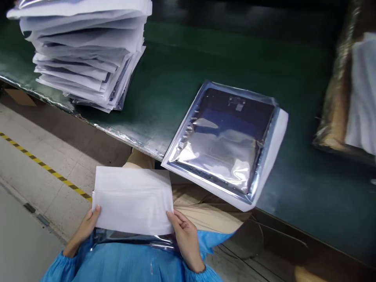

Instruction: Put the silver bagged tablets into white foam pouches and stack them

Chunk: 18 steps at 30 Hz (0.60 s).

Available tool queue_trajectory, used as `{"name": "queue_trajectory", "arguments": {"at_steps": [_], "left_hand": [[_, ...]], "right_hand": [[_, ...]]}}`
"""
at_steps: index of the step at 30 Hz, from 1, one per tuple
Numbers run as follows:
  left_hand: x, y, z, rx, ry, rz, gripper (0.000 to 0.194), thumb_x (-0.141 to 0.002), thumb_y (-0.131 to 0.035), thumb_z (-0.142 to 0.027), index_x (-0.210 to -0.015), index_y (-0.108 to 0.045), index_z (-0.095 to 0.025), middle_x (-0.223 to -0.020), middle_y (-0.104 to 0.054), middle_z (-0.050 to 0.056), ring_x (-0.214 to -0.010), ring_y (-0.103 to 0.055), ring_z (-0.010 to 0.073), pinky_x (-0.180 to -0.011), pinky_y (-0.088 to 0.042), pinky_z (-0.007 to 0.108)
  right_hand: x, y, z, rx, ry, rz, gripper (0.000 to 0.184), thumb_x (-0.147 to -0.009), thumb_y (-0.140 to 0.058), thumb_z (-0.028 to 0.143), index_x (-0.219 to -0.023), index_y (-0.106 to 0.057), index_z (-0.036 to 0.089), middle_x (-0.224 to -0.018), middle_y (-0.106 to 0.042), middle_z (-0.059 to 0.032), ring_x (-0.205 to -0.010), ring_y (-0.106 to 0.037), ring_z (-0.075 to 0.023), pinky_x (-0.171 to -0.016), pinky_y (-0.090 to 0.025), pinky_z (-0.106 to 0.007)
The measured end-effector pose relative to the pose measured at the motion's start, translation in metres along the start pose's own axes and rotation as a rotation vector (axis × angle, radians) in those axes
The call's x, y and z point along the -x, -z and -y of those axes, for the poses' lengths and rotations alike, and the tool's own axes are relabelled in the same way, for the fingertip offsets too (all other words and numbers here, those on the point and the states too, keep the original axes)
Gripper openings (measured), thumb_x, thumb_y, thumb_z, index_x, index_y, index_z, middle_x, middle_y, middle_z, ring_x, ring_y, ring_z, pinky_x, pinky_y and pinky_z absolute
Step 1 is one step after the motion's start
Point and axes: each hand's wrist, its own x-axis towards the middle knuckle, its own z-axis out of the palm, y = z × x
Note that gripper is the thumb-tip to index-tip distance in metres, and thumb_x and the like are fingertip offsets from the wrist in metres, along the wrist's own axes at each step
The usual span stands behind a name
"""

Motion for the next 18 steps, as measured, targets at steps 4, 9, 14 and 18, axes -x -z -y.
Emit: {"name": "queue_trajectory", "arguments": {"at_steps": [4, 9, 14, 18], "left_hand": [[0.021, 0.012, 0.029, -0.051, 0.090, -0.035, 0.048, -0.071, -0.070, -0.056, -0.091, -0.072, -0.013, -0.089, -0.073, 0.011, -0.082, -0.066, 0.0223, -0.079, -0.051, 0.027], [0.018, 0.023, 0.038, -0.030, 0.230, -0.040, 0.049, -0.069, -0.070, -0.061, -0.086, -0.071, -0.015, -0.096, -0.072, 0.014, -0.100, -0.065, 0.0269, -0.092, -0.048, 0.032], [-0.028, 0.004, -0.022, 0.189, 0.113, 0.126, 0.045, -0.075, -0.069, -0.053, -0.096, -0.070, -0.014, -0.090, -0.073, 0.011, -0.097, -0.067, 0.0255, -0.085, -0.052, 0.032], [-0.054, -0.024, -0.068, 0.239, 0.149, 0.097, 0.030, -0.084, -0.062, -0.041, -0.090, -0.070, -0.012, -0.079, -0.072, 0.010, -0.074, -0.069, 0.0225, -0.062, -0.054, 0.027]], "right_hand": [[0.019, 0.014, -0.006, 0.069, -0.044, 0.072, 0.047, -0.063, -0.077, 0.054, -0.085, -0.071, 0.013, -0.078, -0.071, -0.0072, -0.073, -0.065, -0.0226, -0.069, -0.051, -0.030], [0.022, 0.022, -0.010, 0.064, -0.082, 0.035, 0.050, -0.063, -0.077, 0.055, -0.092, -0.068, 0.015, -0.088, -0.072, -0.0078, -0.085, -0.065, -0.0238, -0.073, -0.051, -0.030], [0.022, 0.024, -0.008, -0.081, -0.125, 0.008, 0.053, -0.069, -0.075, 0.055, -0.107, -0.063, 0.021, -0.116, -0.065, -0.0055, -0.106, -0.059, -0.0219, -0.088, -0.050, -0.030], [0.039, 0.023, -0.020, -0.162, -0.273, 0.002, 0.044, -0.061, -0.081, 0.051, -0.086, -0.064, 0.018, -0.094, -0.069, -0.0054, -0.083, -0.065, -0.0224, -0.071, -0.056, -0.033]]}}
